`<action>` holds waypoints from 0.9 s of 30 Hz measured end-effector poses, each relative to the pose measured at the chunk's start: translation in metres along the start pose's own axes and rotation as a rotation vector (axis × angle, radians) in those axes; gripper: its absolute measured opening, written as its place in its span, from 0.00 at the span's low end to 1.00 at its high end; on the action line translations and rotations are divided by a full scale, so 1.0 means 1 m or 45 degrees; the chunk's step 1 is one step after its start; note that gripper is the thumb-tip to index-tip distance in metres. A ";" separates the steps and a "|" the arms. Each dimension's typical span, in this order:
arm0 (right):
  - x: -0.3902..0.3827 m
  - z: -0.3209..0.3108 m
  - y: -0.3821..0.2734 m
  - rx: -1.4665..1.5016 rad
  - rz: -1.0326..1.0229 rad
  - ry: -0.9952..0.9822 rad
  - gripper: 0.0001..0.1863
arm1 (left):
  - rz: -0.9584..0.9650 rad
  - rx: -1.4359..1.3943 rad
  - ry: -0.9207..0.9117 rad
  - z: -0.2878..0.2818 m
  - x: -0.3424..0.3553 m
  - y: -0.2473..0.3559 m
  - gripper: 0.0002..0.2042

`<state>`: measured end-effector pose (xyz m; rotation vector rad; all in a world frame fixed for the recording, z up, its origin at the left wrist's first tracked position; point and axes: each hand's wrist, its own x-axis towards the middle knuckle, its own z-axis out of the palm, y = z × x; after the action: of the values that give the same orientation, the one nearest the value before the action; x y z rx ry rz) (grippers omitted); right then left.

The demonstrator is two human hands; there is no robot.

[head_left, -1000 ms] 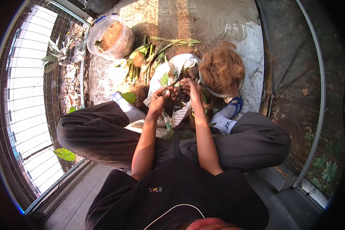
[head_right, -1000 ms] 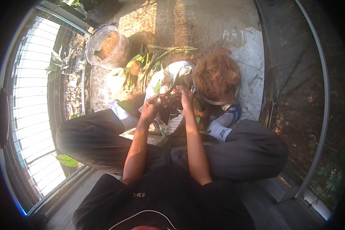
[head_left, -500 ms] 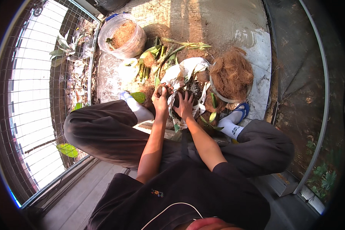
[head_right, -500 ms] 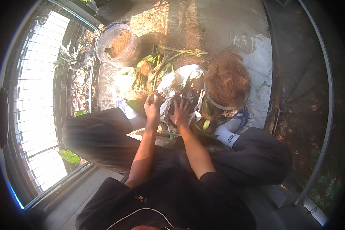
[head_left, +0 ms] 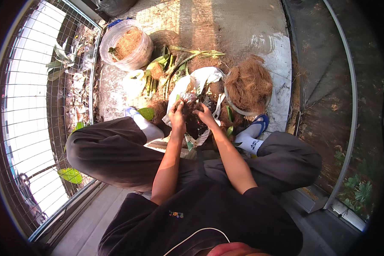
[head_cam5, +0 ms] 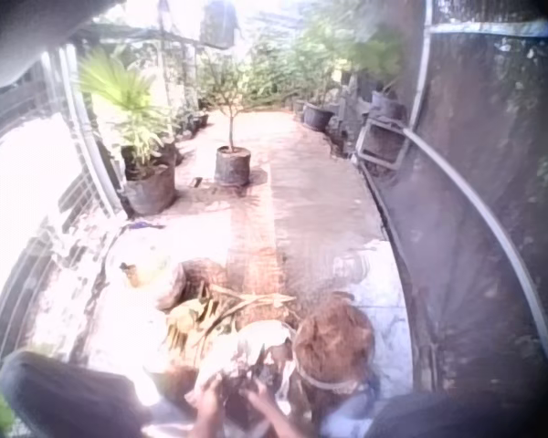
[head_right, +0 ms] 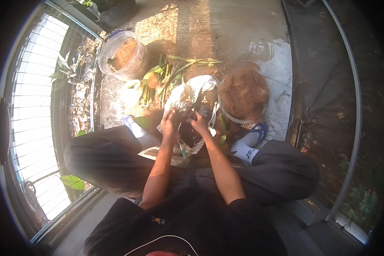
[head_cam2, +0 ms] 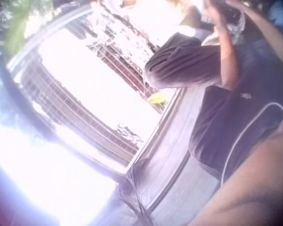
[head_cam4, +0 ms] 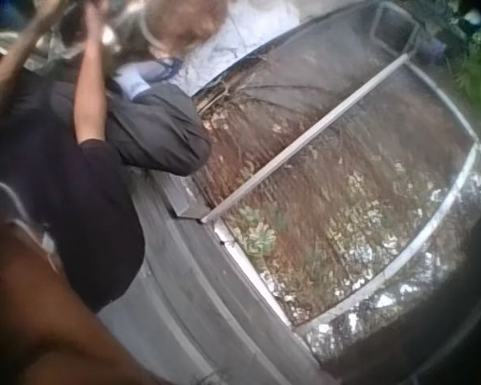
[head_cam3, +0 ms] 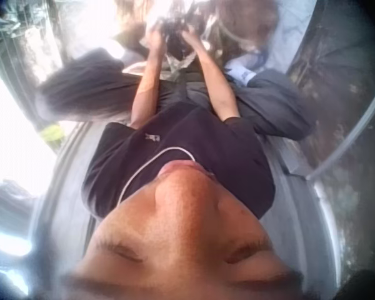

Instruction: The person sits on the floor and packs soil and coconut coir around small plants, forming them into compact balls by hand. They handle the plants and soil materials directly, shaping and compressing the mixture into round forms.

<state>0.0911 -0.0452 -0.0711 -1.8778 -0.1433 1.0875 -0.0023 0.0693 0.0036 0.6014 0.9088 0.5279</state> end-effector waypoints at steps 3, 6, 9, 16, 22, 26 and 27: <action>-0.021 -0.031 -0.034 0.748 0.167 -0.189 0.18 | 0.238 0.251 0.078 0.006 0.000 -0.006 0.08; -0.051 -0.046 -0.064 1.367 0.368 -0.298 0.17 | 0.501 0.646 0.125 0.028 -0.012 -0.003 0.09; -0.063 -0.041 -0.075 1.537 0.349 -0.169 0.21 | 0.492 0.655 0.004 0.055 -0.041 0.000 0.11; -0.049 -0.007 -0.059 1.351 0.287 0.364 0.16 | 0.815 1.046 -0.081 0.068 -0.066 -0.006 0.13; -0.049 0.002 -0.062 1.288 0.346 0.358 0.23 | 0.809 1.159 -0.164 0.055 -0.061 -0.013 0.15; -0.031 -0.005 -0.035 1.181 0.122 0.333 0.26 | 0.879 1.314 -0.359 0.059 -0.069 -0.013 0.16; -0.026 -0.007 -0.025 1.189 0.101 0.292 0.26 | 0.857 1.327 -0.401 0.061 -0.072 -0.014 0.16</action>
<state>0.0884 -0.0488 -0.0343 -1.1380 0.4979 0.7704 0.0144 -0.0031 0.0640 1.9220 0.6116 0.5018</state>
